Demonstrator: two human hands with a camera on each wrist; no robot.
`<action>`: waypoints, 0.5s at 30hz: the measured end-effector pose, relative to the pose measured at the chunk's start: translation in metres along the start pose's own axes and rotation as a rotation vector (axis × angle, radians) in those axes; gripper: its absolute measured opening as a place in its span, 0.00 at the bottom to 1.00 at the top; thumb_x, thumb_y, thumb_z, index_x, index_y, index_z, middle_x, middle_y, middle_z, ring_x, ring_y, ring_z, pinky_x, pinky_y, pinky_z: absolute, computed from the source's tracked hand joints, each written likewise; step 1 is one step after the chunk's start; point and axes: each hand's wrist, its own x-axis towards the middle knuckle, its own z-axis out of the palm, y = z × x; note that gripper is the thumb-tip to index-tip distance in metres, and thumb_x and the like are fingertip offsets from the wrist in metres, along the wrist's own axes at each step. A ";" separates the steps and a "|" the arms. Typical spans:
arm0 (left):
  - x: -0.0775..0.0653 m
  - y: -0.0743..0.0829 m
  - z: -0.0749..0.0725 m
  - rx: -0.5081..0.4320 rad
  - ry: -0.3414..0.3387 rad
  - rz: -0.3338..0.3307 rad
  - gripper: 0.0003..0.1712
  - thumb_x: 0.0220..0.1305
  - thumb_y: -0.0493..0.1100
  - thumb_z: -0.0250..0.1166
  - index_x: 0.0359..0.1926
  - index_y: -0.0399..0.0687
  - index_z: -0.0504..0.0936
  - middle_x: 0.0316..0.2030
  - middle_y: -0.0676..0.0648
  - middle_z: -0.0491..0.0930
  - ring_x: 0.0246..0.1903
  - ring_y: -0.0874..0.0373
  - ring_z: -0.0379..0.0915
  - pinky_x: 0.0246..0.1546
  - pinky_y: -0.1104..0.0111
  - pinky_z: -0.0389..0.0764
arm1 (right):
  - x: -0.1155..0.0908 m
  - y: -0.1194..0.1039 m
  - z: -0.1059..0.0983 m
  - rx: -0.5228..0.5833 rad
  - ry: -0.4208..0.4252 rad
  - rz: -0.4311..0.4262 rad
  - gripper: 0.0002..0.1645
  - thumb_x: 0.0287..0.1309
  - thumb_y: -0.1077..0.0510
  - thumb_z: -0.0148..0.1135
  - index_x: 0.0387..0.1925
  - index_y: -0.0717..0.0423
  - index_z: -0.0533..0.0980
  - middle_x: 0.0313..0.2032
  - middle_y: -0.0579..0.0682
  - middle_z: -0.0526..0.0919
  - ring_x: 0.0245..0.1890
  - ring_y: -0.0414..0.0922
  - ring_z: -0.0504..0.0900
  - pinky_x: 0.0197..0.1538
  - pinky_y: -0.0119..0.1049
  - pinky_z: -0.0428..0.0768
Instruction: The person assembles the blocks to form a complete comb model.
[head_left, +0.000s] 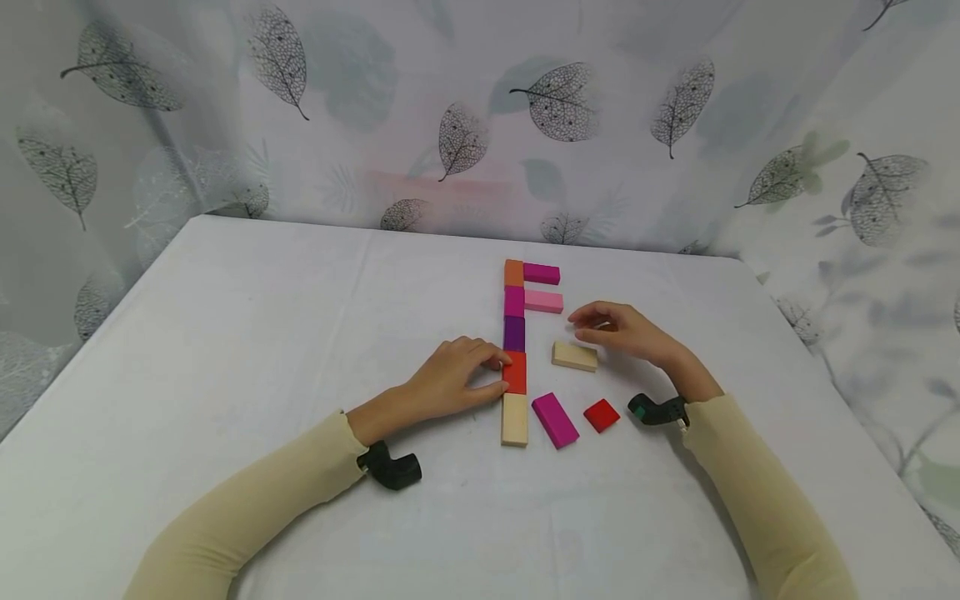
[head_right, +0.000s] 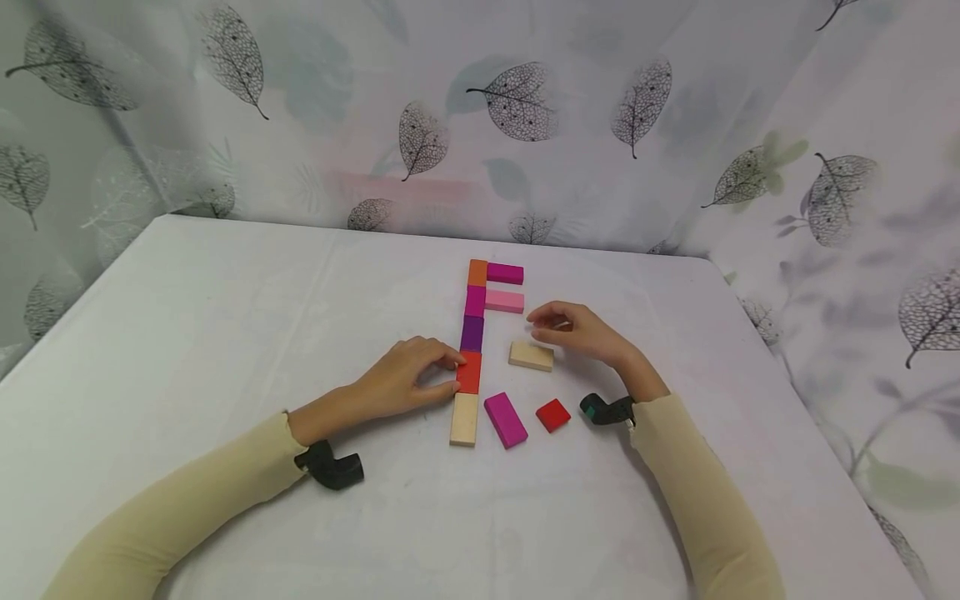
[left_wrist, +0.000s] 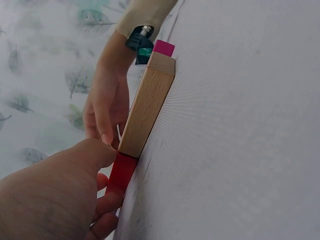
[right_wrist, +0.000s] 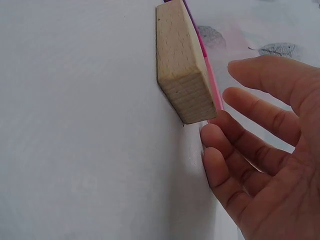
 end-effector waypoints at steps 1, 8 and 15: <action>0.000 0.000 0.000 0.000 0.000 0.000 0.19 0.62 0.49 0.66 0.52 0.49 0.79 0.43 0.52 0.81 0.47 0.58 0.74 0.50 0.58 0.71 | 0.000 0.000 0.000 0.002 -0.002 -0.003 0.23 0.64 0.54 0.63 0.57 0.60 0.74 0.54 0.57 0.78 0.52 0.51 0.75 0.52 0.32 0.76; 0.001 0.001 0.000 0.005 -0.005 -0.006 0.19 0.62 0.50 0.66 0.52 0.49 0.79 0.43 0.52 0.81 0.47 0.58 0.74 0.51 0.58 0.72 | -0.006 -0.004 0.001 0.018 -0.047 -0.044 0.22 0.63 0.57 0.64 0.56 0.62 0.75 0.53 0.58 0.79 0.50 0.51 0.75 0.50 0.26 0.75; 0.001 -0.002 0.002 0.000 0.002 -0.001 0.19 0.62 0.49 0.66 0.52 0.49 0.79 0.43 0.52 0.81 0.46 0.58 0.74 0.50 0.59 0.72 | -0.008 -0.004 0.001 0.035 -0.092 -0.084 0.23 0.58 0.60 0.68 0.55 0.62 0.76 0.52 0.57 0.79 0.48 0.51 0.75 0.51 0.31 0.76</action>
